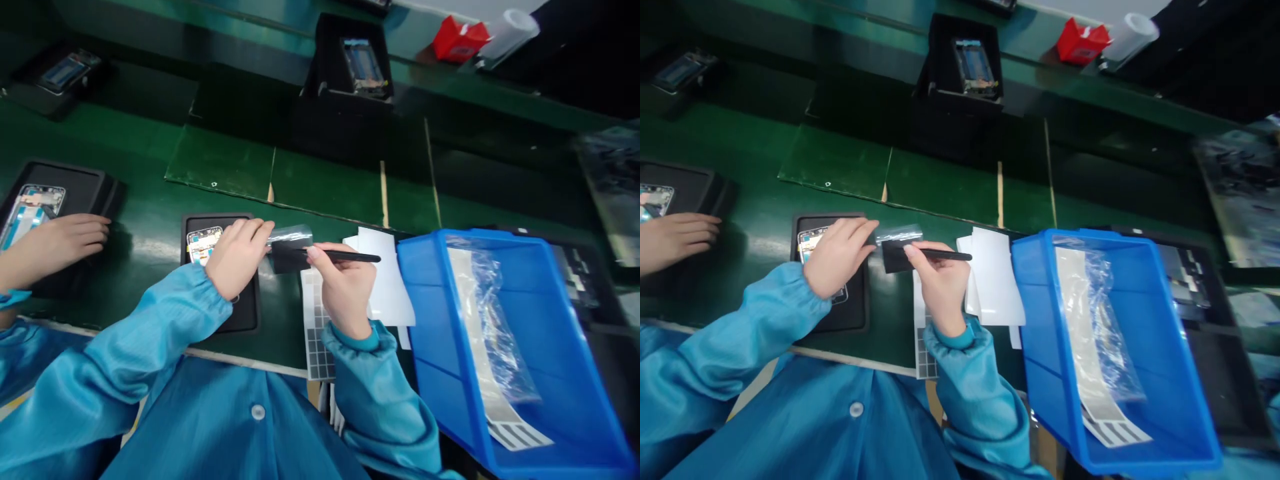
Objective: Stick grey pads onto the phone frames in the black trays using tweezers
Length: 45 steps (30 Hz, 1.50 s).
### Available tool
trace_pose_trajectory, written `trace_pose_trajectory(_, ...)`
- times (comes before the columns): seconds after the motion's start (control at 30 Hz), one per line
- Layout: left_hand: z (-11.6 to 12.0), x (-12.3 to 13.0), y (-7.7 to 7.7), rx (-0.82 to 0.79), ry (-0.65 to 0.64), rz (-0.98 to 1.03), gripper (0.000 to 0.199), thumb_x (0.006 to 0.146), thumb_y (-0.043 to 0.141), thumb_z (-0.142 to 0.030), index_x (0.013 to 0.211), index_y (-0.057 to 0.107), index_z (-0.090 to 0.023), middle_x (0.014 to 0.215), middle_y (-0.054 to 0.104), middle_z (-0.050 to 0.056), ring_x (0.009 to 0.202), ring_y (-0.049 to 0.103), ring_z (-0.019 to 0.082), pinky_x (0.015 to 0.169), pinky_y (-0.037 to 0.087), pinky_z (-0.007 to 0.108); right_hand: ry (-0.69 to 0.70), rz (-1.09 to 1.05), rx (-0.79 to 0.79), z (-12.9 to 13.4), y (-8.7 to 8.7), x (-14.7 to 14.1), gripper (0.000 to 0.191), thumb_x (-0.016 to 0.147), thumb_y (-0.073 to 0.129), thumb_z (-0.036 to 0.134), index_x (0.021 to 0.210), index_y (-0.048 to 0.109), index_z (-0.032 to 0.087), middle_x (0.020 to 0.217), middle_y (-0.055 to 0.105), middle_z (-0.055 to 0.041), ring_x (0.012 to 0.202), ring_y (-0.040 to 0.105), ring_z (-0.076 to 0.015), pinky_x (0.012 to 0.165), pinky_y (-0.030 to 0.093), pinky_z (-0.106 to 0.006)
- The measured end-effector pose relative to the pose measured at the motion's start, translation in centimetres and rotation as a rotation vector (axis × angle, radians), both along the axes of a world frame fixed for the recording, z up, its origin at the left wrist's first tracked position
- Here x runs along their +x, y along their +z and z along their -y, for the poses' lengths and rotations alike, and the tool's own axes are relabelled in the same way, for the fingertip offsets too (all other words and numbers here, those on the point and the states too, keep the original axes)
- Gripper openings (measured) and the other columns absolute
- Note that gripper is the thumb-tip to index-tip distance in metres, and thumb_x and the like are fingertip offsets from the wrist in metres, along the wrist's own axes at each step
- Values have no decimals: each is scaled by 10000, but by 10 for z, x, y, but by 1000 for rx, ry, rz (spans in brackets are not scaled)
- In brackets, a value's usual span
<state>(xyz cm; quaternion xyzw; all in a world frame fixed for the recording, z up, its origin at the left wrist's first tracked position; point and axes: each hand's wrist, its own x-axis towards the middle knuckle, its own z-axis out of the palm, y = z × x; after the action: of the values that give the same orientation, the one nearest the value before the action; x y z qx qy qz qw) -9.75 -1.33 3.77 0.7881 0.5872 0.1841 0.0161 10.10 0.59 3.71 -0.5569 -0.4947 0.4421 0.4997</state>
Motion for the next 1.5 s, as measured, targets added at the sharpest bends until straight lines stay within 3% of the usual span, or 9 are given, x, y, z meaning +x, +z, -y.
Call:
trace_pose_trajectory(0.13, 60, -34, 7, -101, 6, -55, 209, 954, 594, -278, 1112, 645, -151, 1012, 696, 93, 911, 606, 266, 779, 478, 401, 133, -43, -109, 5, -7, -13, 192, 739, 858, 361, 821, 773, 211, 723, 758, -12, 645, 704, -161, 632, 582, -291)
trace_pose_trajectory(0.23, 94, -52, -4, -143, -23, -75, 175, 933, 632, -292, 1029, 665, -149, 975, 699, 96, 888, 603, 264, 727, 464, 399, 251, -41, -177, 6, -8, -37, 177, 730, 862, 355, 783, 773, 212, 699, 753, -11, 625, 696, -157, 627, 585, -287)
trace_pose_trajectory(0.33, 108, -57, -19, -128, -74, -41, 159, 940, 626, -265, 1030, 663, -139, 977, 701, 97, 905, 612, 245, 761, 476, 388, 355, 7, -212, 3, -7, -67, 190, 735, 848, 369, 769, 773, 198, 696, 754, -19, 614, 691, -162, 620, 593, -296)
trace_pose_trajectory(0.5, 114, -54, -26, -162, -149, 11, 195, 930, 647, -267, 1064, 647, -125, 964, 689, 87, 882, 624, 232, 783, 484, 381, 472, 65, -232, -4, -16, -105, 212, 752, 826, 379, 784, 769, 177, 676, 744, -16, 588, 669, -152, 567, 558, -271)
trace_pose_trajectory(0.67, 119, -56, -25, -179, -185, 76, 178, 936, 626, -252, 1060, 649, -126, 958, 686, 75, 923, 623, 235, 810, 495, 386, 542, 136, -266, -8, -23, -118, 212, 784, 799, 384, 801, 782, 173, 710, 768, -33, 631, 700, -170, 552, 539, -258)
trace_pose_trajectory(0.83, 111, -68, -23, -133, -47, 199, 199, 936, 630, -282, 1077, 654, -144, 1021, 688, 85, 976, 599, 233, 849, 491, 381, 492, 215, -251, -7, -23, -115, 219, 793, 792, 401, 780, 791, 182, 658, 747, -18, 554, 658, -148, 509, 516, -246)
trace_pose_trajectory(1.03, 91, -83, -31, -56, 168, 164, 245, 942, 614, -275, 1140, 655, -137, 1019, 674, 118, 937, 579, 247, 773, 473, 384, 458, 285, -263, -4, -25, -113, 226, 790, 794, 405, 755, 779, 182, 649, 739, -17, 522, 625, -133, 457, 462, -231)
trace_pose_trajectory(1.5, 88, -83, -41, -69, 175, 149, 253, 938, 600, -271, 1150, 661, -147, 1025, 648, 123, 928, 572, 243, 762, 463, 374, 413, 295, -224, 1, -26, -116, 201, 791, 801, 386, 738, 772, 195, 803, 786, -42, 578, 680, -152, 472, 508, -242)
